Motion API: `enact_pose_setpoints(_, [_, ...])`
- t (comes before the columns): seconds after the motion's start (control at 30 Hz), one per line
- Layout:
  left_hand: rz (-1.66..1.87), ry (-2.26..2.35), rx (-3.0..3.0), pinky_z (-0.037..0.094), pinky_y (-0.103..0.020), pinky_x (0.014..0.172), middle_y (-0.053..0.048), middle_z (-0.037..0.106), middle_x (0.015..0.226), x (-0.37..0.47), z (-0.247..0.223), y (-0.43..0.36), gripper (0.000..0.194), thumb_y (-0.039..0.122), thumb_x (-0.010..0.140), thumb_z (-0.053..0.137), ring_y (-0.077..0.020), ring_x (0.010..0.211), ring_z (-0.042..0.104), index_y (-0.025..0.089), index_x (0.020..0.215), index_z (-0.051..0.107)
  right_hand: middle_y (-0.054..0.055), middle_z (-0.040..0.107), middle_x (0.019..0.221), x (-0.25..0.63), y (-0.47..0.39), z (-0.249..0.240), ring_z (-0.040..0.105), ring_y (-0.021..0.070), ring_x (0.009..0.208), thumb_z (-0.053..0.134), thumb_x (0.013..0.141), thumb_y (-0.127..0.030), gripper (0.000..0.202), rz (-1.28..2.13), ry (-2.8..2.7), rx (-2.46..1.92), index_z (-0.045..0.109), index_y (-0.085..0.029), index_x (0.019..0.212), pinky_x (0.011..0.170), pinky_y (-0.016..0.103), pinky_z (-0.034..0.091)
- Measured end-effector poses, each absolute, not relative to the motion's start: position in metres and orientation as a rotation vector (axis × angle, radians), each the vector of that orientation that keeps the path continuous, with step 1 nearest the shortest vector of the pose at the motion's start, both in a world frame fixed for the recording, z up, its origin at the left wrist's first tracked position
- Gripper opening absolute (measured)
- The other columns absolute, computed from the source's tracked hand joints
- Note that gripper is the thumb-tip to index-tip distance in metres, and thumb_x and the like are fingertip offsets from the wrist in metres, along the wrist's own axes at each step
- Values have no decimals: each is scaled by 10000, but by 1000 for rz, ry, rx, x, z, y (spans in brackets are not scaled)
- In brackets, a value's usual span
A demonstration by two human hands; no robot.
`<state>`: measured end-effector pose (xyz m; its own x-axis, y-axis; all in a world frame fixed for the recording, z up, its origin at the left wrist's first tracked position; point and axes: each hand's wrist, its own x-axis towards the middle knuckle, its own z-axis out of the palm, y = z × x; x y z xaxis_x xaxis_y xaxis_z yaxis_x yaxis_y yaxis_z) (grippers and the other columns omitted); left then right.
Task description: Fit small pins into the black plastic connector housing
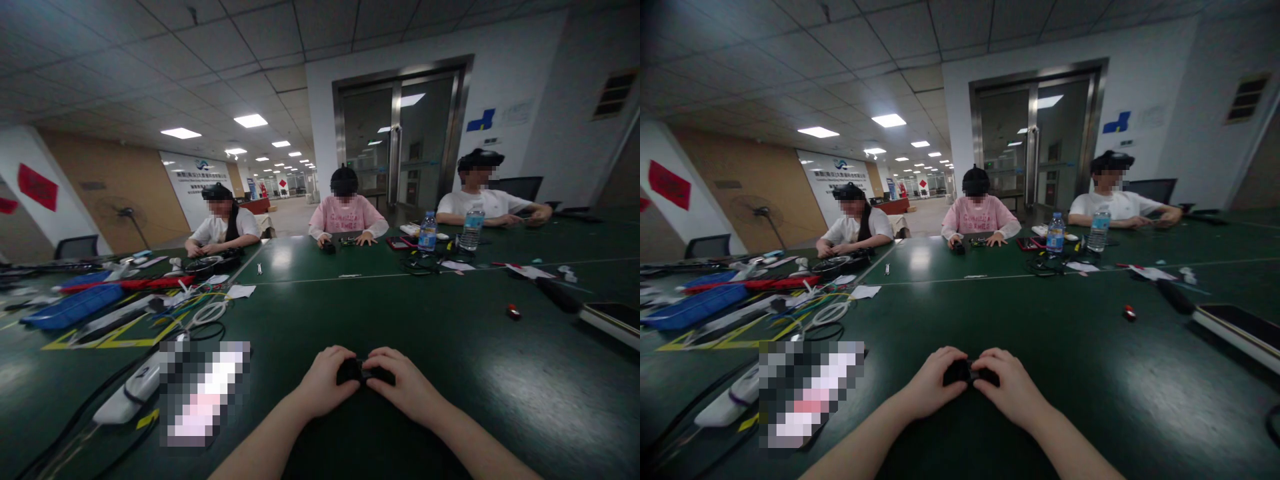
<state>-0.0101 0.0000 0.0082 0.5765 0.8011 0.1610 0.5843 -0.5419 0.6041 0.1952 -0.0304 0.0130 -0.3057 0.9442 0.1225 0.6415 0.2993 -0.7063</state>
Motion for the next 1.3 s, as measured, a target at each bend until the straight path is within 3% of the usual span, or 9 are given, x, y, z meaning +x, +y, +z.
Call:
enact_pose_setpoints(0.17, [598, 1092, 2317, 394, -388, 936, -63, 560, 1141, -10, 8, 1, 393, 272, 715, 637, -235, 1058, 498, 225, 1095, 549, 35, 598, 1100, 198, -29, 14, 522, 213, 1082, 583, 786, -252, 197, 694, -1935, -1364, 641, -261, 975, 963, 369, 401])
enact_pose_setpoints(0.63, [561, 1095, 2248, 382, -377, 947, -59, 536, 1174, -12, 16, -2, 387, 274, 744, 617, -226, 1084, 485, 229, 1120, 535, 43, 641, 1124, 232, -18, 17, 551, 245, 1095, 554, 801, -385, 316, 609, -1667, -1451, 597, -239, 1078, 974, 433, 392])
enact_pose_setpoints(0.9, [650, 1053, 1996, 440, -342, 854, -45, 561, 1103, -14, 16, -4, 379, 270, 761, 610, -204, 995, 540, 240, 1121, 494, 72, 653, 1083, 248, -13, 17, 572, 273, 1033, 606, 750, -450, 374, 610, -1507, -1403, 610, -228, 1051, 944, 463, 404])
enact_pose_setpoints(1.13, [848, 864, 1795, 424, -350, 872, -71, 582, 1079, -14, 8, -2, 385, 136, 748, 594, -203, 993, 560, 201, 1098, 447, 88, 660, 1036, 251, -15, 24, 599, 278, 980, 658, 672, -535, 465, 659, -1315, -1255, 618, -227, 1017, 905, 451, 441])
enact_pose_setpoints(1.3, [855, 849, 1774, 403, -372, 895, -79, 578, 1110, -15, 11, -3, 406, 157, 771, 588, -216, 1016, 551, 207, 1147, 442, 74, 669, 1006, 253, -16, 25, 609, 263, 954, 670, 675, -513, 427, 657, -1286, -1240, 628, -237, 999, 863, 426, 475])
